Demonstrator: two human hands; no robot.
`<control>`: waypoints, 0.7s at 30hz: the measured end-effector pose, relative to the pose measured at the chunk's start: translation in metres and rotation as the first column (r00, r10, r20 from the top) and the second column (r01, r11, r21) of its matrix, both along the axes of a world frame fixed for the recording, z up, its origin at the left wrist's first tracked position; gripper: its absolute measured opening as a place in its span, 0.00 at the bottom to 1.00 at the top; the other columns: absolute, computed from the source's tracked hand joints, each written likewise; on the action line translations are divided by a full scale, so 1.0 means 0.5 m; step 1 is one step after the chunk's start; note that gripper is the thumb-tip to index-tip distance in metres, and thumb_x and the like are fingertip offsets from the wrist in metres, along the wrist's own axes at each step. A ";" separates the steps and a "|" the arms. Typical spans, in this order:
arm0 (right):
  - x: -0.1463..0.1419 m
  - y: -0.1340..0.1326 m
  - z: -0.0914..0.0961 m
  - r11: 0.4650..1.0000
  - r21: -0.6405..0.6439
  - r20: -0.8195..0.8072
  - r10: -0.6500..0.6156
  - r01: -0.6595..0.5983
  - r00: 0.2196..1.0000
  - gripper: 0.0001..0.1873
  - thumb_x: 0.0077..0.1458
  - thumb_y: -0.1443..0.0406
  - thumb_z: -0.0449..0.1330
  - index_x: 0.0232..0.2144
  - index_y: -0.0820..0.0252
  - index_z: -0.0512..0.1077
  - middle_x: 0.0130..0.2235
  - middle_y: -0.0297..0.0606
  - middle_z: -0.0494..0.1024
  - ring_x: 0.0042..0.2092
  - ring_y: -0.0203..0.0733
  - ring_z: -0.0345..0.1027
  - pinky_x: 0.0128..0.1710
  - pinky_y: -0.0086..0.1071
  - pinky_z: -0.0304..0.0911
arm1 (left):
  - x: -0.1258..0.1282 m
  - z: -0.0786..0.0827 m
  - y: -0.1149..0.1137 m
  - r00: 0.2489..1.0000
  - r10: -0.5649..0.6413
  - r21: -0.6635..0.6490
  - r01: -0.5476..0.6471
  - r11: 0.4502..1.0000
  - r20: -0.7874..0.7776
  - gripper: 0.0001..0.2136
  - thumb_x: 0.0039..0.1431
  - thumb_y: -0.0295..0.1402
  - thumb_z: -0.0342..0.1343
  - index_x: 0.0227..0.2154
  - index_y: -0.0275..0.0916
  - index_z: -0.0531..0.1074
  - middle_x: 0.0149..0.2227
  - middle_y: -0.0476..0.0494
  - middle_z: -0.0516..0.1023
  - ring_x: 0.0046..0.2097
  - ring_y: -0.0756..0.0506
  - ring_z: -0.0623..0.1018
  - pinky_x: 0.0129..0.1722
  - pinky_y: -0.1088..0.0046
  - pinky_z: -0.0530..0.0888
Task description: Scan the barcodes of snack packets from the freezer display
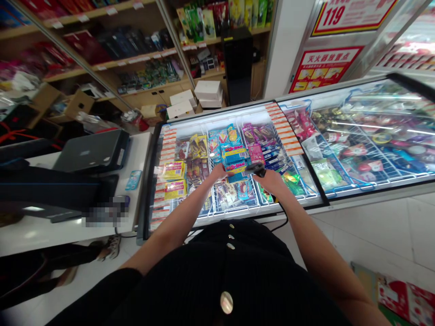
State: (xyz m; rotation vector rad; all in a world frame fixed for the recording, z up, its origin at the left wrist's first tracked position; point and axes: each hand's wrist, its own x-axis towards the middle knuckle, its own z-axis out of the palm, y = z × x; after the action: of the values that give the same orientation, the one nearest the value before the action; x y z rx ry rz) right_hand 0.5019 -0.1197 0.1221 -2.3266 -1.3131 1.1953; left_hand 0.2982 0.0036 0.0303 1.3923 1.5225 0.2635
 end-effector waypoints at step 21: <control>-0.004 -0.008 0.024 0.998 0.067 0.021 0.020 -0.021 1.000 0.16 0.59 0.56 0.57 0.30 0.65 0.72 0.24 0.42 0.77 0.20 0.39 0.72 0.19 0.27 0.62 | -0.029 0.085 0.013 0.952 0.144 -0.182 -0.097 0.978 0.269 0.11 0.54 0.23 0.62 0.31 0.40 0.64 0.20 0.55 0.71 0.25 0.48 0.77 0.38 0.63 0.78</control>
State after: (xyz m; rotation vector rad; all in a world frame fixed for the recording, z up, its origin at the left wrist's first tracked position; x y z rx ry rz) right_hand 0.4999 -0.1239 0.1343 -2.2896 -1.3659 1.1183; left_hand 0.2838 0.0100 0.0727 1.0805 1.3605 0.3841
